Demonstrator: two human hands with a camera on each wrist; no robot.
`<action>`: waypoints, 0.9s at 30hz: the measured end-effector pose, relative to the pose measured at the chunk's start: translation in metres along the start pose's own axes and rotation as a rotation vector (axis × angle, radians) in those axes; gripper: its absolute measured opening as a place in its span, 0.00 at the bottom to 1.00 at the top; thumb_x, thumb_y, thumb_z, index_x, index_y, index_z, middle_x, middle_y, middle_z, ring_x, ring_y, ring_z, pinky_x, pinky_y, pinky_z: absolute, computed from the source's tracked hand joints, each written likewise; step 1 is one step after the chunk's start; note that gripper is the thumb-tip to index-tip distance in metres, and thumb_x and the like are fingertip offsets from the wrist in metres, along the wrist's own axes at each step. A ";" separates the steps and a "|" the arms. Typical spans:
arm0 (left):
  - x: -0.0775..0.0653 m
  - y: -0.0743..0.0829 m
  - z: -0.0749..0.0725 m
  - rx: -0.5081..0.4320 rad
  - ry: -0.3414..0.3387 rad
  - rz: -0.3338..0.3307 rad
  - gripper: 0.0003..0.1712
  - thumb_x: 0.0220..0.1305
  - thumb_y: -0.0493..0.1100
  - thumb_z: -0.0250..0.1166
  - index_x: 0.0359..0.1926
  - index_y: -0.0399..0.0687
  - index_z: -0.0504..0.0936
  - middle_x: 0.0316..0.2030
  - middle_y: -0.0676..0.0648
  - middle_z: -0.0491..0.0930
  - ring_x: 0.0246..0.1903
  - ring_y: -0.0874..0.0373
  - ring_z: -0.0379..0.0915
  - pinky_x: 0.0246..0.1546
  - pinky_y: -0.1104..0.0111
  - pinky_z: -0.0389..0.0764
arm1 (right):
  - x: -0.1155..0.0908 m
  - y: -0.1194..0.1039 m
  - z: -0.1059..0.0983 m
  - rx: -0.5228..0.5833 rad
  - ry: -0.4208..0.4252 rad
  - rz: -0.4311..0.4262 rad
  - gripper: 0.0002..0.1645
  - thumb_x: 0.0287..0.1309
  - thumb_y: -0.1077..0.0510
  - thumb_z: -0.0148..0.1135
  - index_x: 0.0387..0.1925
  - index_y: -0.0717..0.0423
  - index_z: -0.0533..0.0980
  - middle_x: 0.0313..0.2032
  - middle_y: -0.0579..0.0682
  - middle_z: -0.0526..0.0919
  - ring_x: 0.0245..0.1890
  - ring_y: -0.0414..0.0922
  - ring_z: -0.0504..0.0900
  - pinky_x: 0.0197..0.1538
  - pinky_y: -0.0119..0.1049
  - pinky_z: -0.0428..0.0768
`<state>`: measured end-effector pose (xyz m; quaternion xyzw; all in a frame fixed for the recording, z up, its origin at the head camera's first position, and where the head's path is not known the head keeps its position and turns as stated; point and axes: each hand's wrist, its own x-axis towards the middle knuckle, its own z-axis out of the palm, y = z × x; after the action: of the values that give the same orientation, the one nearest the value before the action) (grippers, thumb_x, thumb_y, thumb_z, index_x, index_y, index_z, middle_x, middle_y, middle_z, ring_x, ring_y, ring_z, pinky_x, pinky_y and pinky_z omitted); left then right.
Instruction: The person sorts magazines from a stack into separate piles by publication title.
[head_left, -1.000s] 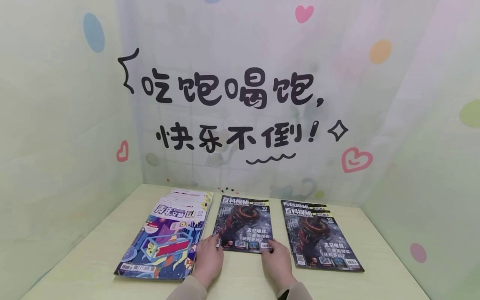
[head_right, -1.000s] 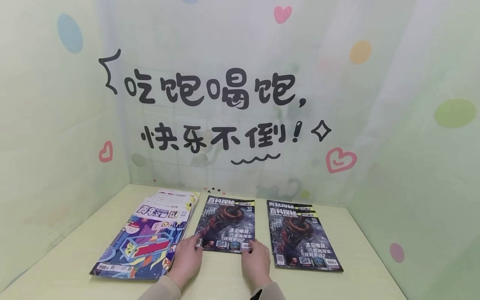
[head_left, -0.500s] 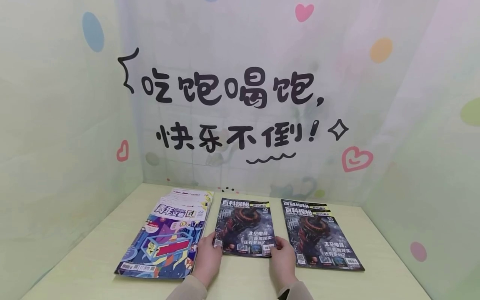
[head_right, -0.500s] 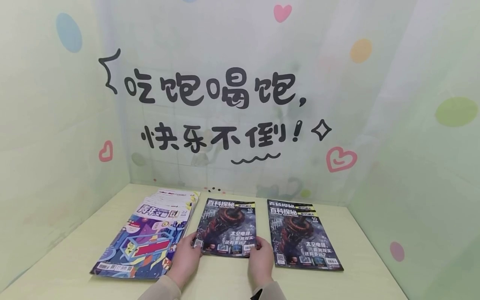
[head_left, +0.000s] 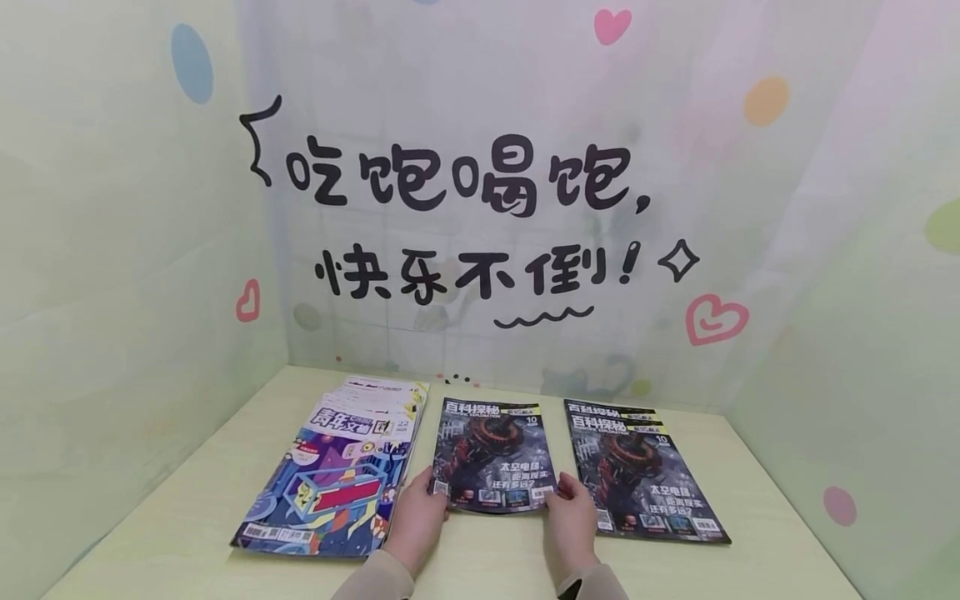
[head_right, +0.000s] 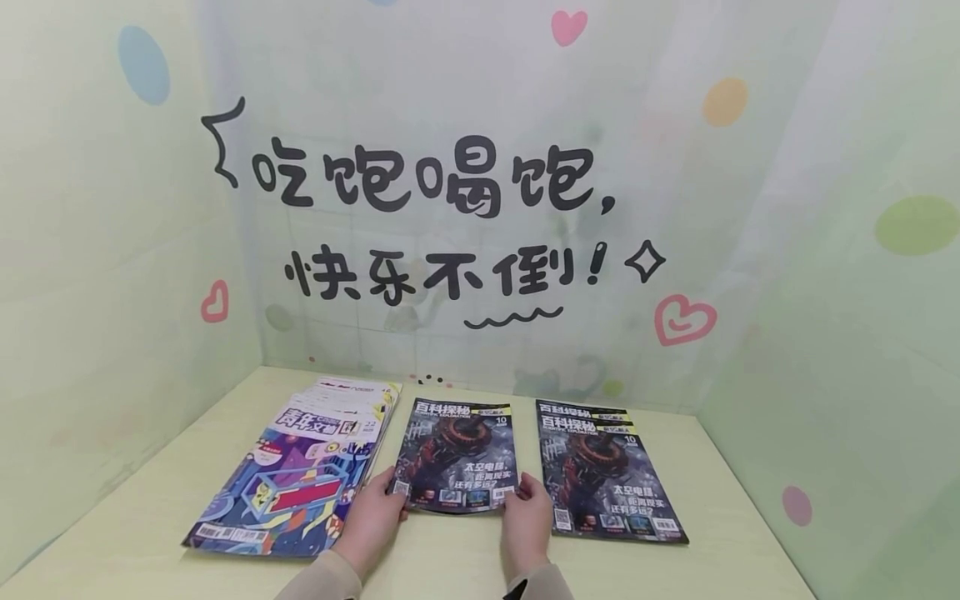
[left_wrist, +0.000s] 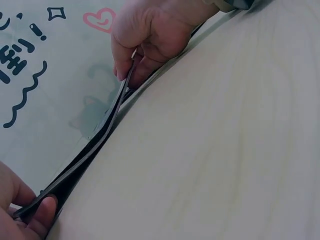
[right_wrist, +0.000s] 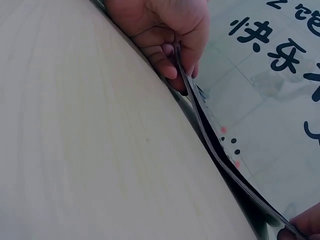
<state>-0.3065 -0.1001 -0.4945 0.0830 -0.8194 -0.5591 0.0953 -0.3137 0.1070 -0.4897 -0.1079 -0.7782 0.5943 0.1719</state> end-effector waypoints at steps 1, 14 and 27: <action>0.000 0.000 0.000 -0.018 -0.004 -0.003 0.33 0.58 0.31 0.52 0.66 0.24 0.61 0.49 0.31 0.76 0.25 0.57 0.74 0.27 0.65 0.77 | 0.000 0.001 0.000 0.014 -0.001 0.007 0.28 0.53 0.70 0.58 0.57 0.77 0.68 0.50 0.70 0.76 0.50 0.61 0.76 0.52 0.50 0.78; 0.001 -0.002 0.000 -0.118 -0.004 -0.010 0.31 0.64 0.34 0.50 0.67 0.25 0.58 0.52 0.31 0.73 0.26 0.56 0.73 0.28 0.65 0.76 | 0.003 0.007 0.002 0.189 -0.119 0.065 0.33 0.50 0.73 0.53 0.59 0.84 0.61 0.53 0.78 0.71 0.36 0.51 0.81 0.41 0.42 0.82; 0.000 -0.002 -0.002 -0.102 -0.030 -0.055 0.33 0.66 0.37 0.50 0.70 0.29 0.55 0.56 0.31 0.71 0.23 0.56 0.74 0.28 0.65 0.75 | 0.004 0.006 0.000 0.238 -0.236 0.099 0.35 0.54 0.75 0.47 0.64 0.84 0.53 0.50 0.76 0.71 0.24 0.41 0.77 0.30 0.34 0.83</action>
<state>-0.3059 -0.1021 -0.4954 0.0920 -0.7885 -0.6038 0.0719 -0.3170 0.1104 -0.4949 -0.0546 -0.7109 0.6985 0.0616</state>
